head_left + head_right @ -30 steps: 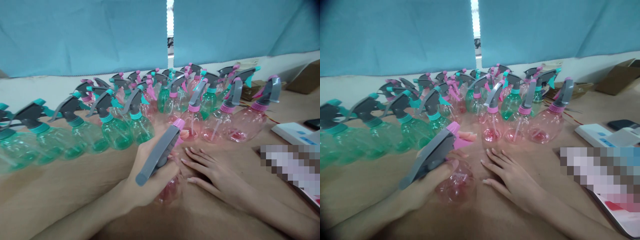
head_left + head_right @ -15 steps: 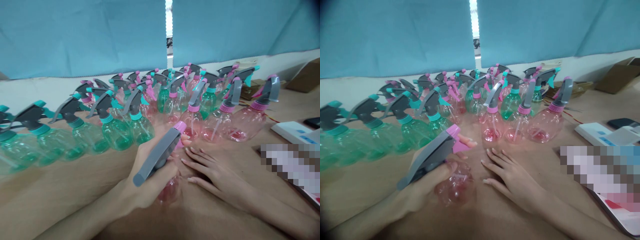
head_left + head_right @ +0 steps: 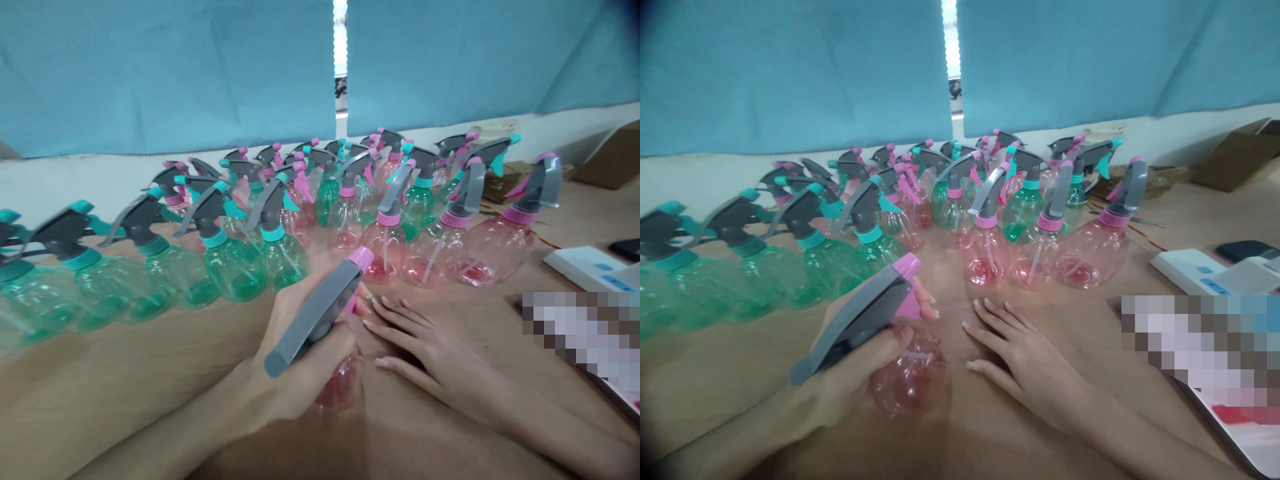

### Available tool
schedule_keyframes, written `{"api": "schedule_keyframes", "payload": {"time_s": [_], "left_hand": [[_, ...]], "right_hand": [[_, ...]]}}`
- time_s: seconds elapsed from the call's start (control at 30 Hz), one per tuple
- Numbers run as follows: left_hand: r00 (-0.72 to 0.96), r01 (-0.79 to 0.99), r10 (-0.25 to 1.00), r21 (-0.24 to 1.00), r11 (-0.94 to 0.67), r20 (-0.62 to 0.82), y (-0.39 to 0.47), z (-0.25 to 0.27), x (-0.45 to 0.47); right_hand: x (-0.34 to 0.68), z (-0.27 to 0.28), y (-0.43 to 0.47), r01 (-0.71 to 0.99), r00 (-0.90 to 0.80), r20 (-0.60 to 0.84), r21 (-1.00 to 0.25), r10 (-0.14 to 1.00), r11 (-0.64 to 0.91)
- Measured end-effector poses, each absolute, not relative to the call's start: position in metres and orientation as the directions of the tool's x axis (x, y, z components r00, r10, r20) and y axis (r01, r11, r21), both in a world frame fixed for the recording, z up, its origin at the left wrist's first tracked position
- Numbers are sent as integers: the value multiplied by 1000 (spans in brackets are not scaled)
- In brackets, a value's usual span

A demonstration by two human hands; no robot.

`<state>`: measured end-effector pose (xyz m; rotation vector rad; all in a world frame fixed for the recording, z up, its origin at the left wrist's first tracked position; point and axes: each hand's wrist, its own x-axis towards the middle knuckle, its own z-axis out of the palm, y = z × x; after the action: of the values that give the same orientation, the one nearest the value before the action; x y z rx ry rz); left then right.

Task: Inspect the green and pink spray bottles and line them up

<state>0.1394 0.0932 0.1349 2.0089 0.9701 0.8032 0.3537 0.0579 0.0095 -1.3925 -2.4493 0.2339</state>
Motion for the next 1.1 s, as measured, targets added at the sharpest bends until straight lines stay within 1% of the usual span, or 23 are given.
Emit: {"api": "schedule_keyframes", "payload": {"time_s": [0.1,0.3,0.4,0.7,0.93,1.1], "left_hand": [[507,366,842,839,-402,182,94,130,138],[459,346,848,826,-445,265,95,126,141],[459,355,854,831,-428,244,94,126,142],[456,357,859,836,-415,232,94,126,142],[452,350,867,852,-389,210,94,127,142],[439,327,862,849,-415,252,94,125,144]], "right_hand": [[355,8,58,799,-476,208,-305,855,519],[356,6,56,791,-465,234,-325,854,519],[357,5,56,787,-468,233,-329,852,522],[357,7,57,804,-486,188,-287,854,521],[356,7,57,804,-485,197,-282,852,523],[357,5,56,804,-489,207,-268,847,530]]}}
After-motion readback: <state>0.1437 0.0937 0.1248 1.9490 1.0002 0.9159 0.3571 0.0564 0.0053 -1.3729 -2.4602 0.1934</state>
